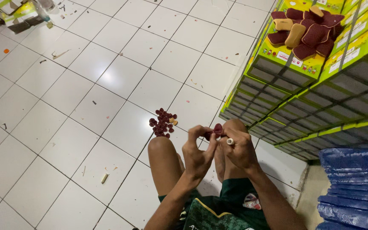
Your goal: The person sits on the tiled floor assembling foam sponge pieces, pressing a tan backing piece onto each maroon foam piece and placing the joined pieces onto a growing pile on top of stacked product boxes.
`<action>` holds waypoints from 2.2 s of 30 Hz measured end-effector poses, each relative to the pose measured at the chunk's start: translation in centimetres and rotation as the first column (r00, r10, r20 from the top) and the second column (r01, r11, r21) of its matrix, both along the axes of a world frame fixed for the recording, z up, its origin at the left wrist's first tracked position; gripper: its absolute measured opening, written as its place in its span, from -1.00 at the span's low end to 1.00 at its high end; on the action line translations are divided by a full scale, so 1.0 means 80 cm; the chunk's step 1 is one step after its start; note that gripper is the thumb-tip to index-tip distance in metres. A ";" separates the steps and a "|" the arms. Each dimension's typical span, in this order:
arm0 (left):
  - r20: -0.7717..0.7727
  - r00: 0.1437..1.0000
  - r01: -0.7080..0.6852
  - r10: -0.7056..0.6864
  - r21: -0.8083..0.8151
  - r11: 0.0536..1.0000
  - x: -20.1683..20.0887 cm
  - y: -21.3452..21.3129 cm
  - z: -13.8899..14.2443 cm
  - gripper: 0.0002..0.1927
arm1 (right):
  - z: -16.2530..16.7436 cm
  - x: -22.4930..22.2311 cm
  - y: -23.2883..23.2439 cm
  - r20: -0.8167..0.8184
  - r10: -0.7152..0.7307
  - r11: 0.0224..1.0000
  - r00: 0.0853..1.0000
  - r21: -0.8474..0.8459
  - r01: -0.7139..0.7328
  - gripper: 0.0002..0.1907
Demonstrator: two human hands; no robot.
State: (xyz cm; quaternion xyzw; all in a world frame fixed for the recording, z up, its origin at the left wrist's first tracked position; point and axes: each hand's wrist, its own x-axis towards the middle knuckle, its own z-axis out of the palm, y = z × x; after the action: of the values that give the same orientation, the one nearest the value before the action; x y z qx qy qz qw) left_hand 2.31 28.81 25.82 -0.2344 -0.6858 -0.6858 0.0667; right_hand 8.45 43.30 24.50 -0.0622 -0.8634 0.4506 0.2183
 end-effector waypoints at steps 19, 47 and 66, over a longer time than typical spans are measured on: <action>0.527 0.793 0.199 -0.306 0.251 0.947 -0.005 -0.014 0.000 -0.71 | 0.012 -0.023 -0.010 -0.038 0.026 0.760 0.999 -0.649 -0.045 -0.80; 0.511 0.829 0.108 -0.228 0.254 0.961 -0.010 -0.019 -0.019 -0.69 | 0.052 -0.023 -0.018 -0.004 -0.046 0.998 0.999 -0.047 0.045 -0.75; 0.499 0.815 0.225 -0.294 0.195 0.955 -0.015 -0.031 -0.020 -0.49 | 0.012 -0.037 0.005 0.070 0.129 0.940 0.989 -0.326 -0.099 -0.69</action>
State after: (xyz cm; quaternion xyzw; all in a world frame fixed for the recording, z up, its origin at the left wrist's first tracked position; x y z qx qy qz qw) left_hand 1.10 26.32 24.24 -0.1262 -0.5944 -0.7682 -0.2016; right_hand 5.52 43.69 25.50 -0.0671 -0.7895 0.5938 0.1396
